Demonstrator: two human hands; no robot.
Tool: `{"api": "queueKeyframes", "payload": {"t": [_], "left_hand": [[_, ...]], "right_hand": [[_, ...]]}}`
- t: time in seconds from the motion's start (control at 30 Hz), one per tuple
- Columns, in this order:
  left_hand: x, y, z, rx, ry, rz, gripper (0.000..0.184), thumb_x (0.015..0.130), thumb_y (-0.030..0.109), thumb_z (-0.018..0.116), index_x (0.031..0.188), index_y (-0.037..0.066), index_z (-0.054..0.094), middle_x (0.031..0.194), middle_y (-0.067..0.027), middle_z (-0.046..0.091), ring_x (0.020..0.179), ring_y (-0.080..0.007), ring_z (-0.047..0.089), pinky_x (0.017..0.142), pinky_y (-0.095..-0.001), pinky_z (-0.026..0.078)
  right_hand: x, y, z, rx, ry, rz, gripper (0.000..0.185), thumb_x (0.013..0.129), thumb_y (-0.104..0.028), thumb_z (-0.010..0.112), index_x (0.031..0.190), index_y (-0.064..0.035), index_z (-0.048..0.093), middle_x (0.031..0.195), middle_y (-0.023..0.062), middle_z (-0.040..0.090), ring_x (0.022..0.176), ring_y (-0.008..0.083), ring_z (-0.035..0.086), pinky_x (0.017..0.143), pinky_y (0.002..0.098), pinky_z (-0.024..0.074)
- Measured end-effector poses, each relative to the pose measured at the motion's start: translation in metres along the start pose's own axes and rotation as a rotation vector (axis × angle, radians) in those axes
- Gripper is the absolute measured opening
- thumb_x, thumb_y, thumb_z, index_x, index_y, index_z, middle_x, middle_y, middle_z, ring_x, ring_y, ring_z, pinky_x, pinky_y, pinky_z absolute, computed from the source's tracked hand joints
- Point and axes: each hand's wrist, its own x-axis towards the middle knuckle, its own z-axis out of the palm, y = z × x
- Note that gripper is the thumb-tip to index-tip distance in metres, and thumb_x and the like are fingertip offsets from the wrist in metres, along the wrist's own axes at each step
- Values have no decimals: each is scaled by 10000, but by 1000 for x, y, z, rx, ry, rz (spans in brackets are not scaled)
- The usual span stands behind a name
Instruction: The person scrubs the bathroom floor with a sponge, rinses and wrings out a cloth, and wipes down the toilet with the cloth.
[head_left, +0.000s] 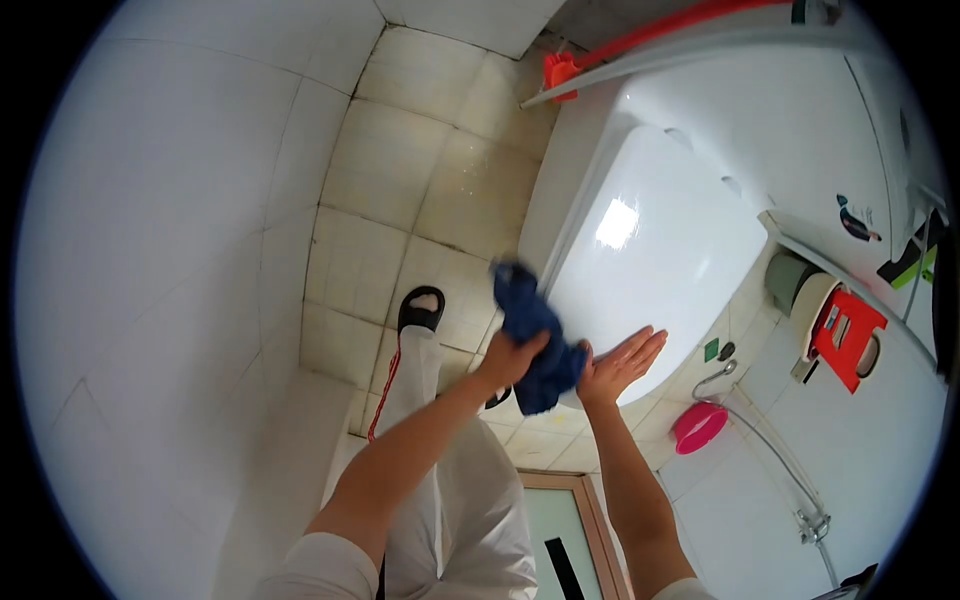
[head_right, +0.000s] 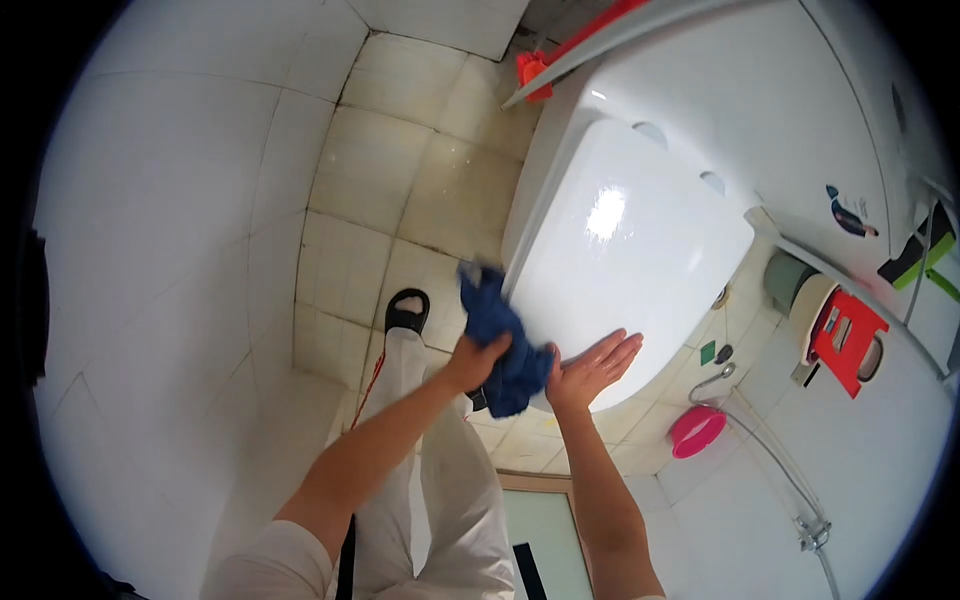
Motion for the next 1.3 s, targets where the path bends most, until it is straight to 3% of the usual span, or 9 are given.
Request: {"api": "queueKeyframes", "payload": {"t": [0.13,0.27,0.4,0.53,0.7,0.8,1.03,1.2,1.3], "left_hand": [[44,15,2,72,45,251,258,979,231,624,1170,57,616,1110,-24,638,1021,-150,570,934,-335,463],[176,117,9,68,-156,71,483,1022,423,490,1172,3,675,1115,-54,691,1026,-135,597,938,-298,466],[305,169,24,-460,-311,-214,482,1016,445,485,1198,36,663,1054,-72,687,870,-179,665,822,-300,548],[323,89,29,-713,-201,-175,495,1020,464,446,1224,38,592,1010,-103,650,838,-200,647,764,-358,559],[252,-96,-19,-628,-376,-465,402,1017,394,483,1308,129,570,1115,-93,624,932,-203,603,796,-338,504],[260,-110,-13,-264,-426,-172,443,1020,229,466,1454,139,448,1346,-158,555,1188,-284,557,1022,-350,430],[450,55,26,362,-268,557,597,975,411,549,1411,10,474,1425,-232,517,1314,-365,501,1110,-370,379],[386,-1,9,69,-181,186,718,926,447,615,1441,-15,424,1388,-234,548,1316,-368,501,1105,-379,380],[278,-77,-25,46,-355,504,709,924,183,598,1543,46,281,1588,-173,302,1482,-319,261,1210,-392,190]], "right_hand": [[2,-4,4,-44,6,-6,1049,913,-667,479,1545,78,98,1590,357,51,1476,517,79,1175,602,98],[-1,-4,6,-42,-2,-15,1063,919,-690,443,1549,76,61,1592,353,32,1477,516,64,1165,617,91],[-1,0,11,-22,26,-57,1052,924,-675,438,1551,76,52,1595,348,29,1478,515,56,1153,628,97],[0,-4,8,-11,4,-31,1044,923,-664,443,1551,76,59,1592,353,38,1480,512,56,1152,631,95],[-2,1,7,-33,-28,-18,1092,893,-708,449,1553,65,49,1580,373,47,1471,524,76,1149,630,105],[-5,2,7,-44,-32,-10,1093,896,-737,411,1557,56,52,1582,367,53,1472,517,84,1153,625,108],[-7,1,6,3,-33,16,1080,902,-727,407,1551,71,78,1599,331,62,1492,477,73,1171,610,113],[-7,0,8,25,-31,-25,1012,948,-689,367,1544,87,106,1602,327,73,1493,479,74,1172,607,105],[-9,-3,6,10,-26,7,988,951,-657,381,1544,90,121,1604,324,92,1501,461,82,1181,576,103]]}}
